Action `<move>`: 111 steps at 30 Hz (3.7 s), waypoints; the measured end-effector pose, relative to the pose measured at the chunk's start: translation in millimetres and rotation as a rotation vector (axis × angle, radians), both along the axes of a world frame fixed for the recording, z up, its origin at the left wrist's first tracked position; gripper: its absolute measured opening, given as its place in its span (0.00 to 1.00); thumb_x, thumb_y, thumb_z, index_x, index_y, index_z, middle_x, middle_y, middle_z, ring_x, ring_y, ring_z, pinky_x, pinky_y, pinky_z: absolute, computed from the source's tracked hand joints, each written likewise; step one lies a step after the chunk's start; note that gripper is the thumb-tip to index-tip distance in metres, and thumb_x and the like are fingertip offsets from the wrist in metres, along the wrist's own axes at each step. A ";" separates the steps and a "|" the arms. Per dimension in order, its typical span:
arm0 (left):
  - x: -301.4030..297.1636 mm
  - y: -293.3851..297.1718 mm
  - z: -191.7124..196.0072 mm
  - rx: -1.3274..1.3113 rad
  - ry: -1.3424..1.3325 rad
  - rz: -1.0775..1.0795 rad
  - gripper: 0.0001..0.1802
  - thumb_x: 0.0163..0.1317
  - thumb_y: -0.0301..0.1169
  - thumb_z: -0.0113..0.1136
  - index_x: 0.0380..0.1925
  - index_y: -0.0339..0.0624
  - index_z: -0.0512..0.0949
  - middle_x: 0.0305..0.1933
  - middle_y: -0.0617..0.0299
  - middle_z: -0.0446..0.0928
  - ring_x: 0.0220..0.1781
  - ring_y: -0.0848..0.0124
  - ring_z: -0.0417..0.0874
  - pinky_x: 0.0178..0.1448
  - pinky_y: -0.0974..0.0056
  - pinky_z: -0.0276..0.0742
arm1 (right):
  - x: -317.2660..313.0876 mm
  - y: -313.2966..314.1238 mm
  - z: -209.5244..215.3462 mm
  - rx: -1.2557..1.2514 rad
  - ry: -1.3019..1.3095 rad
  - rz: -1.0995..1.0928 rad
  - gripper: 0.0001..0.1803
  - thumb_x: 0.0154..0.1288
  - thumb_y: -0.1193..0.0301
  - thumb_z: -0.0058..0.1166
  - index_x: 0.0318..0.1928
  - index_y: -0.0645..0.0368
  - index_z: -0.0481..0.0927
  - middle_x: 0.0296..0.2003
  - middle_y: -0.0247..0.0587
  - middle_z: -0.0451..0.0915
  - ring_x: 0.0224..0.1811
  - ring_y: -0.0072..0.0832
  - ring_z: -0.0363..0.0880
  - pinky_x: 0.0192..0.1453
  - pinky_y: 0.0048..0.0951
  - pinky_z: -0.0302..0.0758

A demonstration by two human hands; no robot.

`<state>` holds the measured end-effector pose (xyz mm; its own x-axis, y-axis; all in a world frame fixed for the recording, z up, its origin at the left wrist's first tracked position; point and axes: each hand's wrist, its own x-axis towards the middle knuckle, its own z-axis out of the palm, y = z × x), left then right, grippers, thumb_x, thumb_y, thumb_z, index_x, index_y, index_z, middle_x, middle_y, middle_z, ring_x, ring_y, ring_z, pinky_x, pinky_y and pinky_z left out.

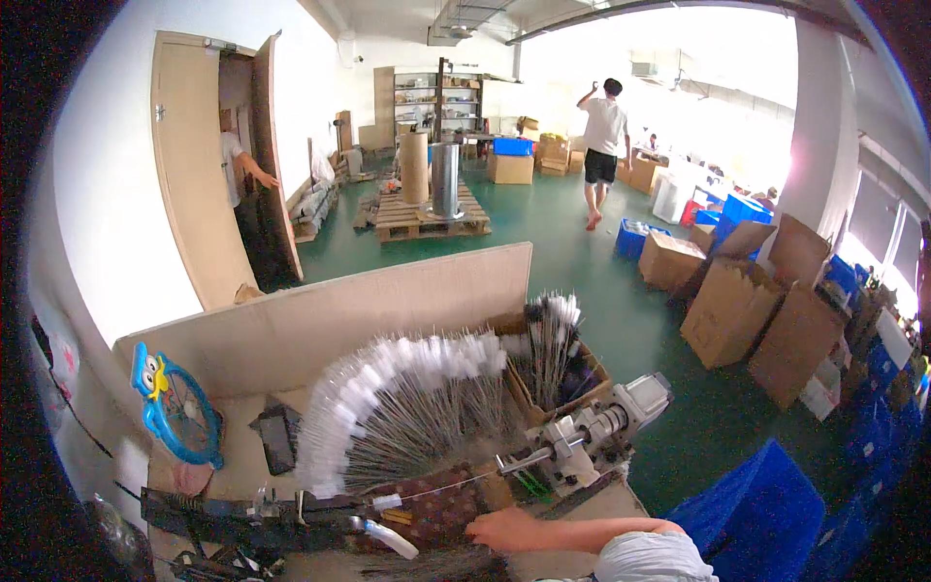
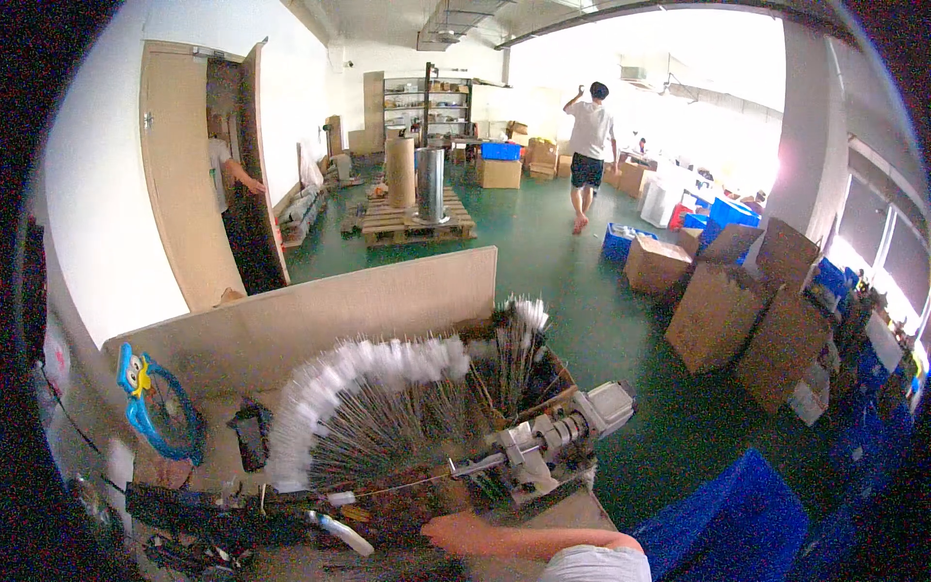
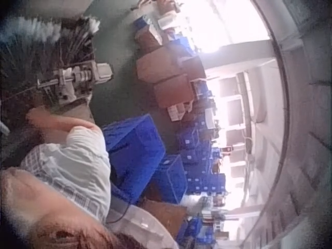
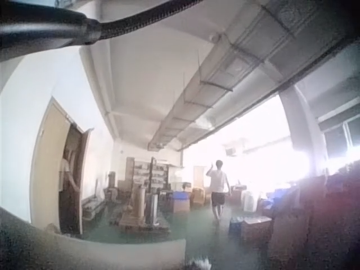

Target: Manually assembling and processing bottle brushes using a mechanical station.

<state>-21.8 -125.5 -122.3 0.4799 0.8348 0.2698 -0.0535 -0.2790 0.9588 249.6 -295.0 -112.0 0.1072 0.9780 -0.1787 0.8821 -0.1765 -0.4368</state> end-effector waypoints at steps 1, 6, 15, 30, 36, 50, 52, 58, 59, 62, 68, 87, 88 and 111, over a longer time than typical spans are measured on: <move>0.0 -1.0 -3.5 0.019 0.030 -0.025 0.14 0.67 0.34 0.41 0.30 0.34 0.71 0.25 0.55 0.67 0.23 0.63 0.62 0.31 0.59 0.64 | 0.4 -0.8 -4.5 0.030 0.024 -0.006 0.11 0.60 0.64 0.47 0.41 0.53 0.73 0.35 0.41 0.76 0.40 0.42 0.77 0.38 0.44 0.75; 56.3 -21.8 9.4 -0.307 0.031 -0.017 0.11 0.64 0.33 0.46 0.30 0.36 0.72 0.27 0.57 0.70 0.26 0.65 0.67 0.33 0.61 0.68 | 4.7 6.0 -30.1 0.025 -0.006 0.082 0.12 0.62 0.61 0.47 0.40 0.54 0.74 0.33 0.41 0.77 0.38 0.43 0.78 0.38 0.43 0.75; 76.1 4.2 141.0 -1.646 -0.940 -0.465 0.19 0.64 0.47 0.49 0.30 0.40 0.71 0.18 0.72 0.64 0.16 0.82 0.61 0.22 0.75 0.63 | -3.6 20.8 -3.8 -0.105 -0.018 0.081 0.08 0.58 0.64 0.49 0.34 0.54 0.76 0.31 0.41 0.78 0.35 0.41 0.80 0.32 0.44 0.76; 185.4 -33.1 91.5 0.460 0.117 -0.396 0.17 0.55 0.29 0.58 0.46 0.38 0.73 0.37 0.55 0.78 0.35 0.59 0.80 0.40 0.62 0.75 | 1.8 7.2 -9.0 -0.105 0.068 -0.069 0.09 0.58 0.67 0.44 0.36 0.55 0.76 0.34 0.48 0.80 0.37 0.46 0.80 0.37 0.47 0.75; 225.0 -37.3 70.7 0.380 0.434 -0.537 0.13 0.57 0.26 0.54 0.44 0.42 0.72 0.40 0.52 0.76 0.39 0.53 0.78 0.41 0.56 0.75 | 7.4 -12.5 -31.2 -0.012 -0.079 0.056 0.14 0.56 0.70 0.48 0.45 0.48 0.75 0.37 0.38 0.78 0.37 0.40 0.79 0.36 0.42 0.77; 232.6 52.9 31.5 1.193 0.907 -0.187 0.04 0.47 0.28 0.53 0.23 0.44 0.77 0.30 0.60 0.74 0.39 0.61 0.74 0.44 0.56 0.70 | -7.2 -12.8 24.3 0.033 0.047 -0.058 0.17 0.50 0.77 0.51 0.44 0.56 0.70 0.39 0.43 0.70 0.40 0.43 0.77 0.37 0.42 0.77; 222.1 55.0 27.6 1.144 0.861 -0.225 0.05 0.47 0.27 0.55 0.26 0.43 0.78 0.31 0.61 0.74 0.40 0.61 0.75 0.45 0.56 0.70 | -7.5 -7.4 22.0 0.052 0.048 -0.068 0.16 0.49 0.77 0.51 0.43 0.58 0.70 0.39 0.45 0.70 0.41 0.44 0.77 0.37 0.42 0.76; 151.8 1.5 89.0 1.024 0.350 -0.242 0.10 0.47 0.24 0.60 0.33 0.40 0.79 0.35 0.60 0.77 0.41 0.62 0.77 0.46 0.59 0.71 | 14.8 -19.9 73.4 0.167 -0.284 0.024 0.12 0.48 0.74 0.51 0.37 0.59 0.71 0.34 0.43 0.70 0.36 0.36 0.76 0.33 0.34 0.75; 130.7 -1.1 93.1 1.024 0.335 -0.237 0.10 0.49 0.25 0.61 0.33 0.39 0.79 0.34 0.61 0.78 0.39 0.65 0.78 0.45 0.62 0.73 | 22.4 -18.9 81.0 0.204 -0.476 0.097 0.10 0.49 0.71 0.51 0.35 0.58 0.73 0.32 0.41 0.70 0.33 0.31 0.75 0.29 0.31 0.75; 76.1 -14.4 106.2 0.924 0.304 -0.167 0.09 0.56 0.31 0.58 0.32 0.37 0.80 0.34 0.57 0.79 0.40 0.63 0.78 0.46 0.60 0.73 | 50.7 -11.5 123.3 0.334 -0.678 0.028 0.08 0.44 0.72 0.53 0.29 0.55 0.73 0.27 0.36 0.69 0.30 0.27 0.73 0.27 0.25 0.73; 52.8 -13.5 86.9 0.790 0.292 -0.158 0.12 0.63 0.32 0.55 0.42 0.37 0.78 0.40 0.52 0.79 0.40 0.61 0.81 0.43 0.60 0.77 | 89.4 30.7 106.3 0.326 -0.279 -0.221 0.06 0.50 0.70 0.52 0.30 0.55 0.75 0.29 0.43 0.76 0.35 0.42 0.78 0.35 0.41 0.75; 104.9 -34.7 80.9 -0.322 0.366 -0.280 0.11 0.57 0.29 0.59 0.37 0.32 0.79 0.31 0.58 0.80 0.33 0.74 0.80 0.39 0.71 0.75 | 52.4 86.8 119.6 0.382 0.034 0.193 0.09 0.54 0.61 0.57 0.32 0.49 0.83 0.27 0.31 0.80 0.37 0.31 0.75 0.40 0.32 0.74; 104.1 -34.4 71.7 -0.427 0.283 -0.273 0.12 0.58 0.29 0.58 0.38 0.32 0.78 0.32 0.59 0.80 0.33 0.75 0.80 0.39 0.71 0.75 | 47.3 95.1 114.4 0.387 0.088 0.215 0.08 0.55 0.62 0.53 0.32 0.47 0.83 0.27 0.36 0.79 0.36 0.38 0.76 0.40 0.39 0.75; 65.6 14.7 33.0 -0.437 0.213 -0.047 0.25 0.57 0.52 0.55 0.26 0.37 0.82 0.24 0.58 0.81 0.26 0.66 0.81 0.35 0.60 0.75 | -35.9 162.2 98.0 0.359 -0.041 0.111 0.07 0.51 0.65 0.53 0.23 0.53 0.78 0.22 0.40 0.77 0.32 0.40 0.76 0.34 0.42 0.73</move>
